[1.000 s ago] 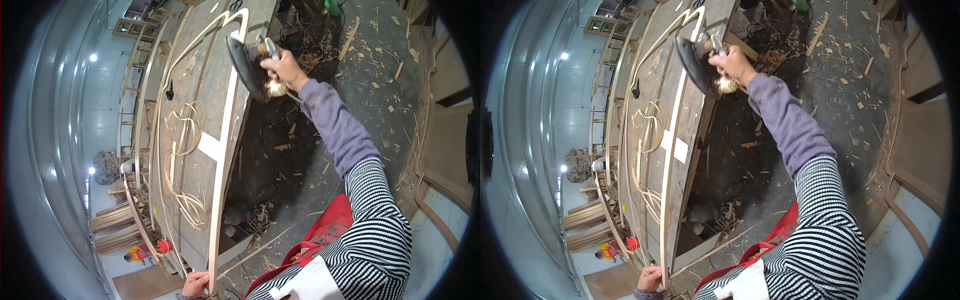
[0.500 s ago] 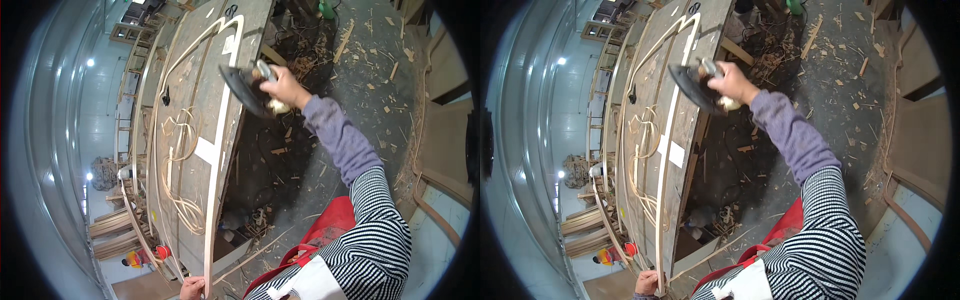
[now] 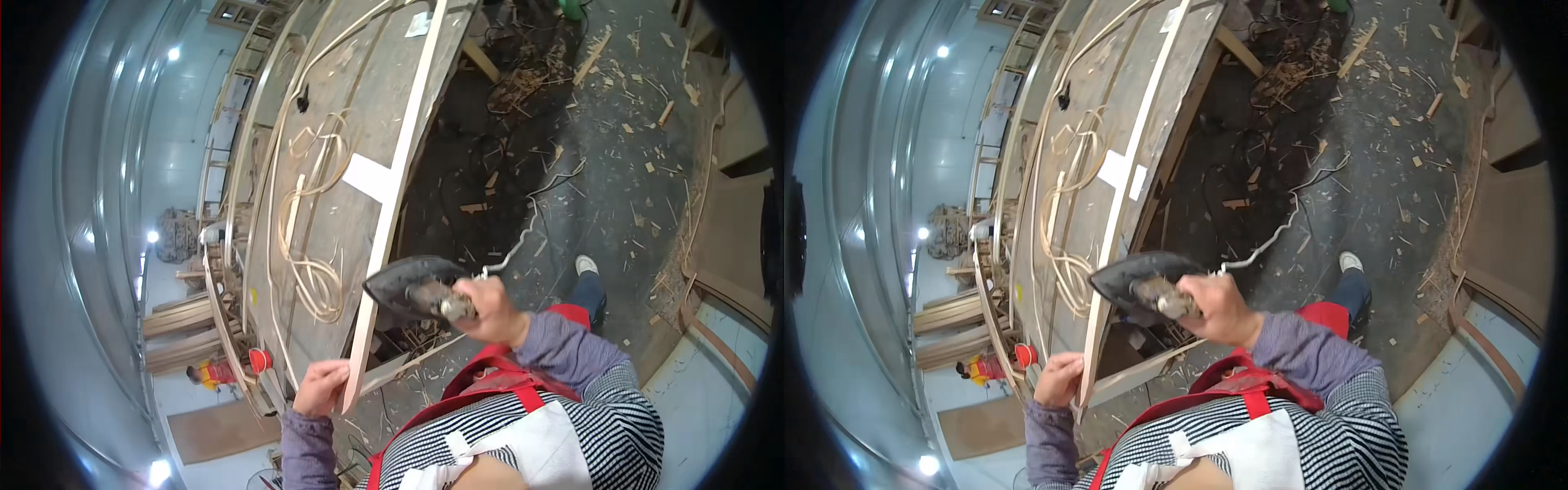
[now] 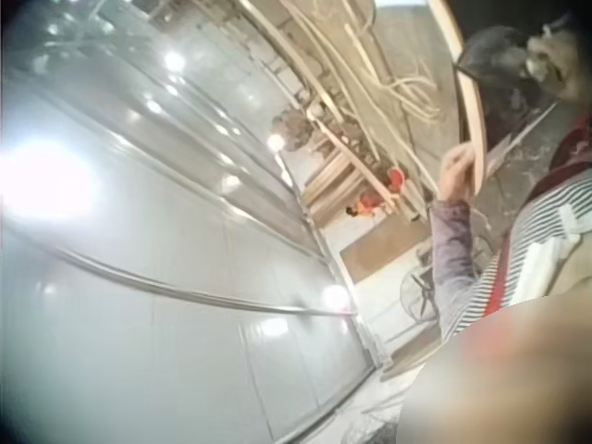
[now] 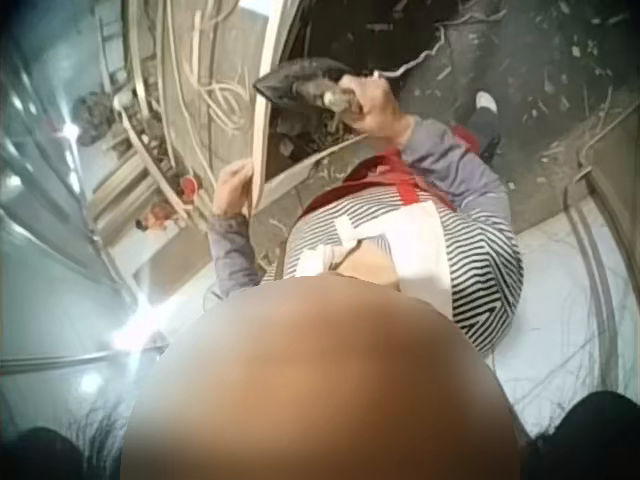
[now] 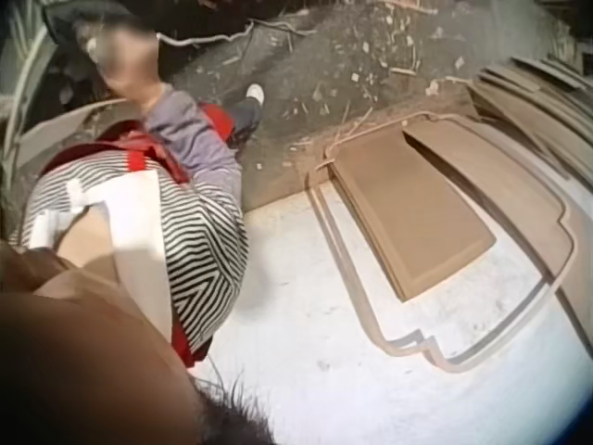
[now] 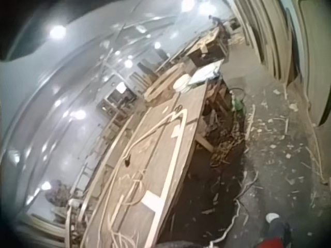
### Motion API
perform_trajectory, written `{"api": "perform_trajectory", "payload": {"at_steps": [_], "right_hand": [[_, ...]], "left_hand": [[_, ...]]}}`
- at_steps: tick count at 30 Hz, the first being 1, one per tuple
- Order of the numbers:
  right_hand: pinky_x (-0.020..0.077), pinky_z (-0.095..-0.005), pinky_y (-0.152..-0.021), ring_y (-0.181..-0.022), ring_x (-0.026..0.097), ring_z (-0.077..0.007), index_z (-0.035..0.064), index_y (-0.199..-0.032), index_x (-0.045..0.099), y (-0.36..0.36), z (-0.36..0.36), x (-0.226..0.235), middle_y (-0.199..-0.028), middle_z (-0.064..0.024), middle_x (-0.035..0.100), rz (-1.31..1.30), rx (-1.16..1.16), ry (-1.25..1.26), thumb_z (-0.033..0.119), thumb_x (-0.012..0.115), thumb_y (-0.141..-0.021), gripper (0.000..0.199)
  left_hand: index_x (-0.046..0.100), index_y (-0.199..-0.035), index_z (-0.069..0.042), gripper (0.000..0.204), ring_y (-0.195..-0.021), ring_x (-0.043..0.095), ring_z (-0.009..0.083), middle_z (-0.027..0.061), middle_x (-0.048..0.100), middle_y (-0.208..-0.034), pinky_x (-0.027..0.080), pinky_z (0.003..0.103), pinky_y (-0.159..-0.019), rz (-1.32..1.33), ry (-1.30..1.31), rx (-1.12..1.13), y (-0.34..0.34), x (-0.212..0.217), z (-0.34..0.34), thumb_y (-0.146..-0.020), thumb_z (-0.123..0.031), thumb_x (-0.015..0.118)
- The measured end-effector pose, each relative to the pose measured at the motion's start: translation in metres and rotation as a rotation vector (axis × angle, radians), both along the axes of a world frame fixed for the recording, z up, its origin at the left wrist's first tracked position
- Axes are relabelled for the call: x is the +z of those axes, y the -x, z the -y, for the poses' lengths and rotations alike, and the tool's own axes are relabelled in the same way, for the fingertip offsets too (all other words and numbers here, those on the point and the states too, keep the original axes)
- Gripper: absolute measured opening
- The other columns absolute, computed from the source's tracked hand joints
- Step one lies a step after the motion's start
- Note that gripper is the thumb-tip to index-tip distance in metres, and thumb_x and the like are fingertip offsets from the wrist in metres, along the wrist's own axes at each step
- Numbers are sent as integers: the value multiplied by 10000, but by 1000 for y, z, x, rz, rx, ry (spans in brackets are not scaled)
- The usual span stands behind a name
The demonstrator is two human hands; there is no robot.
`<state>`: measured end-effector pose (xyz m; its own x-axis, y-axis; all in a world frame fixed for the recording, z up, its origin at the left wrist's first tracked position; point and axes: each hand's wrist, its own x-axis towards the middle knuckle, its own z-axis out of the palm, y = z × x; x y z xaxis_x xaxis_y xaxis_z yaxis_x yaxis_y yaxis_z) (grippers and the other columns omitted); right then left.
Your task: Applying heat-activated edge banding to the edge of a curved wooden frame using an iron and then trimming it.
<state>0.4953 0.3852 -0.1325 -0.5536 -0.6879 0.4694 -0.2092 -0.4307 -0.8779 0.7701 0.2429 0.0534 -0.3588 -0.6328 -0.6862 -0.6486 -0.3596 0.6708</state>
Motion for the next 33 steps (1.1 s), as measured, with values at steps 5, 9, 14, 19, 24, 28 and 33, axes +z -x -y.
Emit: {"api": "perform_trajectory", "payload": {"at_steps": [5, 9, 14, 19, 24, 28, 33], "right_hand": [[426, -386, -490, -560, 591, -303, 57, -823, 577, -69, -26, 17, -654, -121, 565, -51, 30, 126, 141, 746, -669, 244], [431, -380, -488, -560, 593, -308, 52, -817, 584, -74, -32, 31, -656, -121, 571, -118, 28, 115, 127, 742, -665, 231], [479, -363, -570, -658, 636, -290, 31, -855, 602, 1, -9, 31, -732, -177, 602, -54, -35, -112, 96, 696, -736, 165], [483, -281, -771, -884, 586, -92, 1, -1019, 626, 130, 49, 29, -914, -27, 633, 214, 82, -97, 10, 594, -783, 238], [405, -209, -476, -533, 497, -42, 6, -1058, 613, 215, 86, 43, -697, 34, 555, 266, 75, -430, 12, 591, -773, 286], [308, -203, -378, -424, 403, -19, 16, -1049, 616, 191, 82, 49, -630, 53, 511, 220, 43, -372, 21, 602, -770, 279], [391, -223, -451, -508, 481, -42, 12, -1025, 619, 92, 42, 64, -672, 38, 548, 275, 172, -284, 35, 621, -775, 251]], "left_hand": [[663, -1065, 44, 220, -772, 622, 103, 44, 682, -900, 500, 245, -701, -86, -41, -7, 6, 1, -5, -914, -108, 609], [656, -1090, 37, 234, -767, 630, 103, 46, 686, -910, 506, 242, -693, -184, -73, -49, 3, 0, -9, -916, -113, 614], [659, -1091, 35, 232, -781, 640, 107, 52, 690, -926, 516, 244, -711, -163, -67, 0, 0, -3, -8, -916, -112, 617], [662, -1092, 34, 232, -799, 642, 107, 56, 691, -940, 516, 239, -734, -178, -88, 30, -2, -11, -10, -917, -111, 618], [665, -1090, 33, 227, -815, 640, 108, 53, 691, -944, 511, 237, -756, -174, -112, 63, -2, -26, -8, -917, -105, 617], [671, -1073, 33, 211, -812, 638, 102, 50, 689, -937, 509, 232, -753, -109, -67, -57, -3, -37, -4, -919, -99, 611], [665, -1084, 28, 218, -781, 632, 80, 35, 688, -934, 505, 209, -713, -172, -121, -66, -3, -40, -2, -927, -111, 605]]}}
